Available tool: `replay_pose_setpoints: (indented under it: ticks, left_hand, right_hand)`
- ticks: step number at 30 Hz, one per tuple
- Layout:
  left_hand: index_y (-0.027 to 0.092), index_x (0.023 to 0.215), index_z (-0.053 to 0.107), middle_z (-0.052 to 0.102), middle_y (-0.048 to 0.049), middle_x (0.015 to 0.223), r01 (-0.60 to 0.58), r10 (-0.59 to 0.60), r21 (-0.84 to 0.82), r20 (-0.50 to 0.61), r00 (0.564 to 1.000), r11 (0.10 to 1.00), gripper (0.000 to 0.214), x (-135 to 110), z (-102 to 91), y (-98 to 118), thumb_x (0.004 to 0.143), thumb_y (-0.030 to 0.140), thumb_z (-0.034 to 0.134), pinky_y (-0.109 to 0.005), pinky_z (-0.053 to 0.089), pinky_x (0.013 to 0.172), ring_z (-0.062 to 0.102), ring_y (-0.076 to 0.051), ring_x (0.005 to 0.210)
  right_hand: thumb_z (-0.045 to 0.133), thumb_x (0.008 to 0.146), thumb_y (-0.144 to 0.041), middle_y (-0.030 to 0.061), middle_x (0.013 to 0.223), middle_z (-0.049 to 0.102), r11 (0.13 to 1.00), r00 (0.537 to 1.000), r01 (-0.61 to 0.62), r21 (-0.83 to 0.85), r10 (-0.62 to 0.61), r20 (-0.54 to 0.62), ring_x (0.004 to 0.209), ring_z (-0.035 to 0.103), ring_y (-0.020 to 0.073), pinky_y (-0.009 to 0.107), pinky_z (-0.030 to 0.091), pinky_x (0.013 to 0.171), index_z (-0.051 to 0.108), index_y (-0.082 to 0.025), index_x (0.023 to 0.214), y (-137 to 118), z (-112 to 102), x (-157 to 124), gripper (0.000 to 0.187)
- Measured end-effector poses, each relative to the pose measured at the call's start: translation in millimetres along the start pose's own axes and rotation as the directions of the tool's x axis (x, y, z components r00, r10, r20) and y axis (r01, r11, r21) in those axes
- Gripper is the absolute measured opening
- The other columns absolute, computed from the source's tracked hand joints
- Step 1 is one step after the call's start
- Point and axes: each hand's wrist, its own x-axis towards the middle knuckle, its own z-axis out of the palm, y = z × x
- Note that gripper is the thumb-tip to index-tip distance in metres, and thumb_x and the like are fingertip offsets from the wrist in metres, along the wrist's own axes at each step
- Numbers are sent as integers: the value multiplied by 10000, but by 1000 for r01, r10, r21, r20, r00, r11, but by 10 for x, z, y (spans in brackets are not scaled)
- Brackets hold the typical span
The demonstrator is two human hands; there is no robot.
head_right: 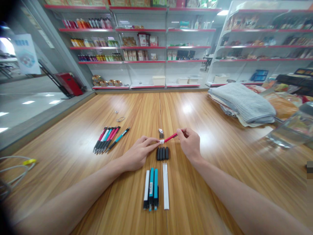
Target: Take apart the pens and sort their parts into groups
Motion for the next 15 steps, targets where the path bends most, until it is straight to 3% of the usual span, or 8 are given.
replay_pose_setpoints:
  ticks: [15]
  left_hand:
    - [229, 1336, 452, 502, -92, 1278, -1, 0, -34, -40, 999, 999, 590, 0, 23, -9, 779, 38, 436, -445, 400, 955, 442, -248, 1088]
  right_hand:
    - [564, 807, -482, 34, 613, 626, 997, 1000, 1, 80, -1, -4, 544, 538, 134, 243, 385, 517, 629, -141, 717, -41, -7, -6, 358]
